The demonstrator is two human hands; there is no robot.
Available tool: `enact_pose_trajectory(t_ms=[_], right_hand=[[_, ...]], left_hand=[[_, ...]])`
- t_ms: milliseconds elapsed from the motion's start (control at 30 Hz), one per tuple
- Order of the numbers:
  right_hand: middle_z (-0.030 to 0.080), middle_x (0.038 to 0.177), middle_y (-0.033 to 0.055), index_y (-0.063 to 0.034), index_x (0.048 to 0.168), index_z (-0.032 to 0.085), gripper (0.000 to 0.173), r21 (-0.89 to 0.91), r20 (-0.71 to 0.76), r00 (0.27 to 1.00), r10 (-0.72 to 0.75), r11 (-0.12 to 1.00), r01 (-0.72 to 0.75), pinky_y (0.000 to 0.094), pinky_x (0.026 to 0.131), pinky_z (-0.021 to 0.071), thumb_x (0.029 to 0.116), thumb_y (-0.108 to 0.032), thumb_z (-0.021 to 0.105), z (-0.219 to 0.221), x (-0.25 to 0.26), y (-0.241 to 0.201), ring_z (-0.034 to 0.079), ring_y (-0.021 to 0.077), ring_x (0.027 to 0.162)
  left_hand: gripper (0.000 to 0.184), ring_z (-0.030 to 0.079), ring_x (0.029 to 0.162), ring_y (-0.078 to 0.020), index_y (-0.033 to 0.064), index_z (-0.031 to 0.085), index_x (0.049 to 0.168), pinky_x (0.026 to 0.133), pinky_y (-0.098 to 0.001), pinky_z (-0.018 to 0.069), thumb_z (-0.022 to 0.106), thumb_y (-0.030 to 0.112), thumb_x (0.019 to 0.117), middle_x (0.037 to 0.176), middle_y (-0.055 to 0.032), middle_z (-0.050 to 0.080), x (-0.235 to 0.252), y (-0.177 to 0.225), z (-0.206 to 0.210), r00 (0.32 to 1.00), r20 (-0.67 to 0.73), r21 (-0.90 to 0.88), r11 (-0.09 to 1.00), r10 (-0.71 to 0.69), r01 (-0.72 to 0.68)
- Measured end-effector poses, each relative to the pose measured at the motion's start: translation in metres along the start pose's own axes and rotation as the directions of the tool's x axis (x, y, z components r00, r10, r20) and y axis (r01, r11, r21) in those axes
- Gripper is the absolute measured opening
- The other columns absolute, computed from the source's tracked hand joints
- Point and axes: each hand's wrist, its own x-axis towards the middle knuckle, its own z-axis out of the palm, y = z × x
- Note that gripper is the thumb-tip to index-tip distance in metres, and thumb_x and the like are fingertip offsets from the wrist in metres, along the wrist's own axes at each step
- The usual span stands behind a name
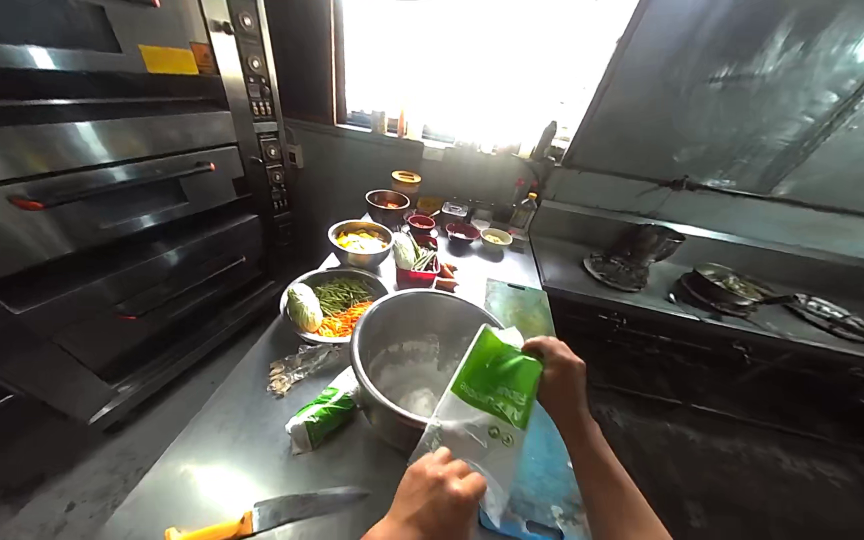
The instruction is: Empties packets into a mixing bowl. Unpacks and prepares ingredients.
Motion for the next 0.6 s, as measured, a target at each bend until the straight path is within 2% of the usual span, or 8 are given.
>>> enact_pose_trajectory(t_ms=[67,200,267,333,400,467,533,600], right_hand=[[0.074,0.094,0.0095,-0.0075,0.094,0.075,0.018,-0.028,0.055,0.998,-0.042,0.999,0.043,0.0520,0.081,0.0596,0.0884,0.007,0.066,-0.008,-0.001,0.002,0.072,0.0280,0.090],[0.073,0.110,0.0124,-0.0047,0.104,0.074,0.020,-0.070,-0.043,0.999,0.012,0.997,-0.015,0.0530,0.096,0.0560,0.0909,0.007,0.063,-0.059,-0.015,0.004,0.068,0.0304,0.109],[0.072,0.113,0.0145,-0.0025,0.106,0.073,0.018,-0.073,-0.089,0.996,0.022,0.997,-0.029,0.0537,0.098,0.0550,0.0931,0.000,0.061,-0.079,-0.044,0.020,0.067,0.0315,0.111],[0.072,0.111,0.0131,-0.0034,0.105,0.073,0.021,-0.085,-0.096,0.994,0.044,0.995,-0.052,0.0512,0.095,0.0559,0.0946,-0.011,0.057,-0.083,-0.083,0.053,0.068,0.0291,0.108],[0.073,0.107,0.0140,-0.0029,0.101,0.074,0.025,-0.111,-0.066,0.995,0.080,0.990,-0.087,0.0503,0.092,0.0563,0.0950,-0.016,0.054,-0.067,-0.122,0.088,0.070,0.0296,0.103],[0.073,0.103,0.0183,-0.0006,0.099,0.074,0.022,-0.144,-0.011,0.988,0.155,0.977,-0.155,0.0537,0.090,0.0562,0.0949,-0.011,0.055,-0.041,-0.162,0.120,0.070,0.0350,0.100],[0.072,0.104,0.0235,0.0022,0.101,0.074,0.019,-0.185,0.077,0.959,0.274,0.949,-0.256,0.0582,0.092,0.0541,0.0942,0.000,0.057,-0.013,-0.195,0.142,0.069,0.0415,0.101],[0.070,0.116,0.0257,0.0006,0.116,0.072,0.028,-0.242,0.285,0.854,0.435,0.895,-0.375,0.0620,0.100,0.0487,0.0918,0.004,0.060,0.008,-0.213,0.155,0.065,0.0450,0.113]], left_hand=[[0.017,0.069,0.083,-0.0240,0.0139,0.073,0.090,0.069,-0.0406,0.0582,0.058,0.013,0.0964,0.083,-0.0032,0.071,-0.007,0.002,0.020,0.997,0.072,-0.018,1.000,-0.024,0.025],[0.015,0.072,0.092,-0.0284,0.0138,0.074,0.100,0.073,-0.0463,0.0612,0.062,0.007,0.0945,0.096,-0.0066,0.074,-0.007,0.011,0.055,0.988,0.149,-0.110,0.994,0.038,-0.022],[0.026,0.071,0.100,-0.0312,0.0176,0.070,0.120,0.080,-0.0494,0.0604,0.058,0.009,0.0983,0.107,-0.0088,0.073,-0.011,0.021,0.059,0.957,0.280,-0.241,0.970,0.081,-0.012],[0.045,0.070,0.104,-0.0359,0.0230,0.060,0.144,0.085,-0.0552,0.0582,0.059,0.012,0.1006,0.113,-0.0142,0.072,-0.016,0.024,0.053,0.888,0.444,-0.386,0.920,0.123,0.065],[0.046,0.072,0.101,-0.0360,0.0225,0.060,0.144,0.086,-0.0591,0.0574,0.064,0.015,0.0992,0.111,-0.0157,0.073,-0.029,0.009,0.047,0.837,0.535,-0.427,0.892,0.117,0.148],[0.034,0.071,0.108,-0.0329,0.0193,0.068,0.135,0.094,-0.0590,0.0557,0.065,0.022,0.1006,0.116,-0.0129,0.075,-0.050,-0.021,0.044,0.788,0.616,-0.349,0.895,-0.004,0.278],[0.032,0.066,0.120,-0.0334,0.0151,0.070,0.131,0.104,-0.0573,0.0504,0.058,0.030,0.1047,0.125,-0.0144,0.071,-0.066,-0.066,0.034,0.715,0.660,-0.175,0.877,-0.232,0.447],[0.036,0.062,0.125,-0.0359,0.0132,0.070,0.131,0.106,-0.0565,0.0491,0.057,0.032,0.1028,0.129,-0.0171,0.068,-0.071,-0.117,0.017,0.673,0.518,0.017,0.793,-0.528,0.609]])
